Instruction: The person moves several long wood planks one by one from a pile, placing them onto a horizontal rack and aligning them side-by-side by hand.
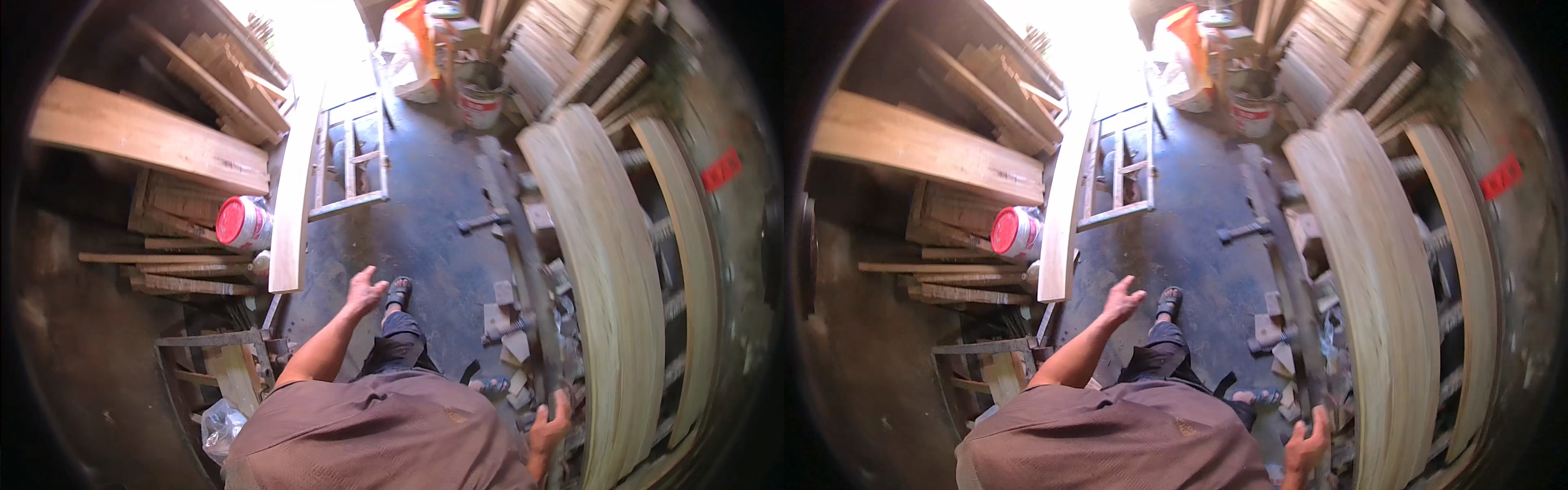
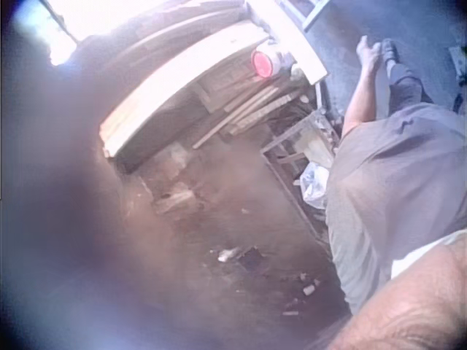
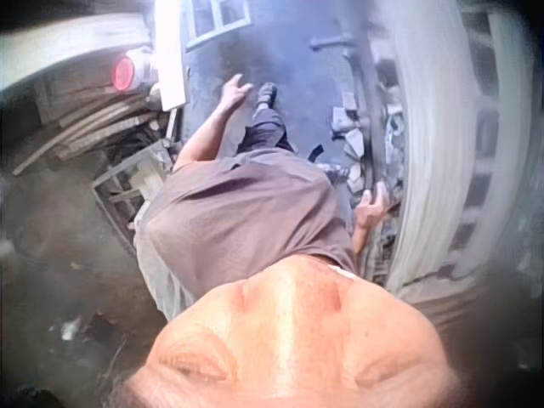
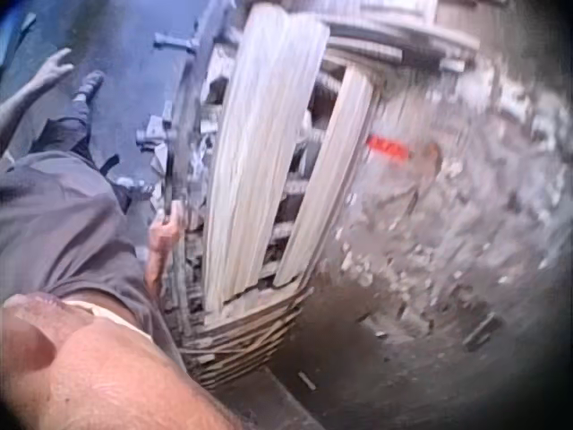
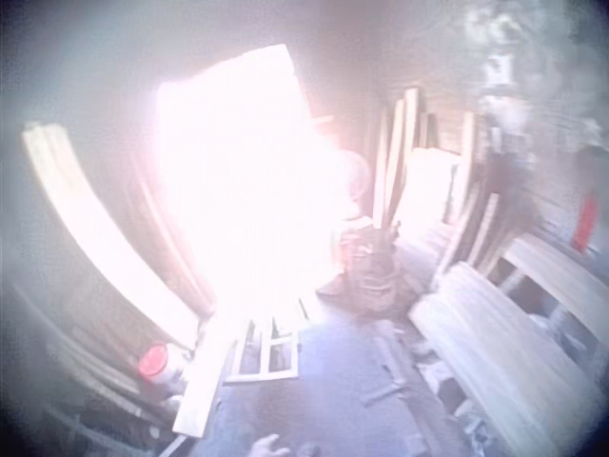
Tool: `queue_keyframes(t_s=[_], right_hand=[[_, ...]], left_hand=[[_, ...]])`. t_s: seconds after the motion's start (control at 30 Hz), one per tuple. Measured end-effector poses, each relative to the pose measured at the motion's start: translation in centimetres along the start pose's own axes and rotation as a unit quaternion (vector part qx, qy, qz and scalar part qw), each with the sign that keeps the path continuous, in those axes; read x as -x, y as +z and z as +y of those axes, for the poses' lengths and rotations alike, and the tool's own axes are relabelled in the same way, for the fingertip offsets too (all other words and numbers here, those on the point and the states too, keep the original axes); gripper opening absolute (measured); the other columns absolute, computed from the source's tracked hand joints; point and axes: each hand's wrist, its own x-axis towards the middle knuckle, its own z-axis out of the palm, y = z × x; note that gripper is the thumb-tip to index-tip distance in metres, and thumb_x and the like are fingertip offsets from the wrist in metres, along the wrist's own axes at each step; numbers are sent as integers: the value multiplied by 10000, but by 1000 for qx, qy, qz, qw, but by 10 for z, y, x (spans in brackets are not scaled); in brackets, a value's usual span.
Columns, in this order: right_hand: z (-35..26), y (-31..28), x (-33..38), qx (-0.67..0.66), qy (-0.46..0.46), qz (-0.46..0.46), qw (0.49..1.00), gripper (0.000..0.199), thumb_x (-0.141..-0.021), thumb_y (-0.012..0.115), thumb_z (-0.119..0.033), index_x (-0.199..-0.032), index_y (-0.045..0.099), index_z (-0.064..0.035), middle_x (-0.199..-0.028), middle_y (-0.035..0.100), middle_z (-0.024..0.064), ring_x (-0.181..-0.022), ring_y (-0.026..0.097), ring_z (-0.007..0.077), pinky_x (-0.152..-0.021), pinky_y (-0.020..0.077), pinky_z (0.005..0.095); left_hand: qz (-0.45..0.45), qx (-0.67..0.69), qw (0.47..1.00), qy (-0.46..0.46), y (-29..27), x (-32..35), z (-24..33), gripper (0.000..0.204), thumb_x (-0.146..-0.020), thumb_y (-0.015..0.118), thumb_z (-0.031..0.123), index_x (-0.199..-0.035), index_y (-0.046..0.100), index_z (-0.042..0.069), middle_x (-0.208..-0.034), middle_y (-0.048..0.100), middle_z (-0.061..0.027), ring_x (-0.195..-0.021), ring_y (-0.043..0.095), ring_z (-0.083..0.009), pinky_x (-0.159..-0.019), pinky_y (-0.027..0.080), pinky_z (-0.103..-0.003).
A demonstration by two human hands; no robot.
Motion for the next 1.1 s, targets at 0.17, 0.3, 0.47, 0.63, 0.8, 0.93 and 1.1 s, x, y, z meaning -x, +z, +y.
queue_keyframes(t_s=[0.17, 0.3, 0.47, 0.63, 0.8, 0.93, 1.1], right_hand=[[-140, 137, -44, -47, -1, -255, 966, 528, -751, 721, -49, -1265, 611, -5, -1223, 644, 221, -1153, 612, 378, -998, 480, 415], [-257, 184, -104, -7, -181, -424, 887, 494, -753, 744, -76, -1233, 642, -24, -1217, 665, 191, -1139, 634, 348, -992, 496, 386], [-288, 275, -161, 14, -41, -385, 922, 464, -782, 724, -57, -1233, 638, 10, -1131, 703, 203, -1050, 693, 291, -931, 536, 370], [-302, 412, -178, -61, -2, -484, 873, 496, -850, 722, -163, -1296, 604, 19, -1173, 701, 188, -1065, 686, 240, -936, 533, 355], [-374, 535, -173, -212, 152, -542, 799, 517, -911, 699, -300, -1311, 583, 6, -1146, 681, 97, -1020, 640, 190, -890, 508, 310], [-388, 571, -162, -253, 119, -456, 845, 561, -887, 710, -376, -1258, 567, 19, -1094, 661, 97, -962, 615, 186, -851, 498, 315], [-314, 535, -144, -213, 139, -422, 870, 556, -872, 721, -343, -1247, 563, 35, -1153, 670, 177, -1037, 637, 223, -914, 503, 353]], left_hand=[[180, -58, 945, -268, -115, -132, -192, 987, -766, 761, 481, -1488, 358, -58, -1524, 376, -290, -1439, 323, -402, -1205, 239, -454], [182, -66, 903, -384, -168, -156, -342, 1036, -741, 764, 586, -1477, 382, -34, -1495, 435, -266, -1390, 412, -378, -1179, 298, -453], [79, 193, 904, -374, -166, -150, -441, 629, -805, 755, 519, -1077, 720, -46, -960, 720, -134, -887, 631, -221, -831, 482, -382], [0, 140, 939, -315, -182, -162, -385, 626, -861, 700, 559, -1032, 722, -43, -896, 716, -148, -828, 624, -184, -775, 511, -371], [38, 273, 926, -258, -130, -156, -265, 592, -873, 718, 539, -970, 724, -46, -898, 733, -180, -808, 646, -197, -757, 528, -380], [55, 244, 929, -271, -76, -153, -202, 732, -828, 695, 651, -1050, 686, -46, -977, 725, -240, -940, 710, -345, -829, 538, -426], [21, 228, 928, -295, -14, -98, -183, 809, -804, 671, 712, -1068, 680, -53, -1032, 703, -284, -1027, 682, -411, -879, 524, -459]])
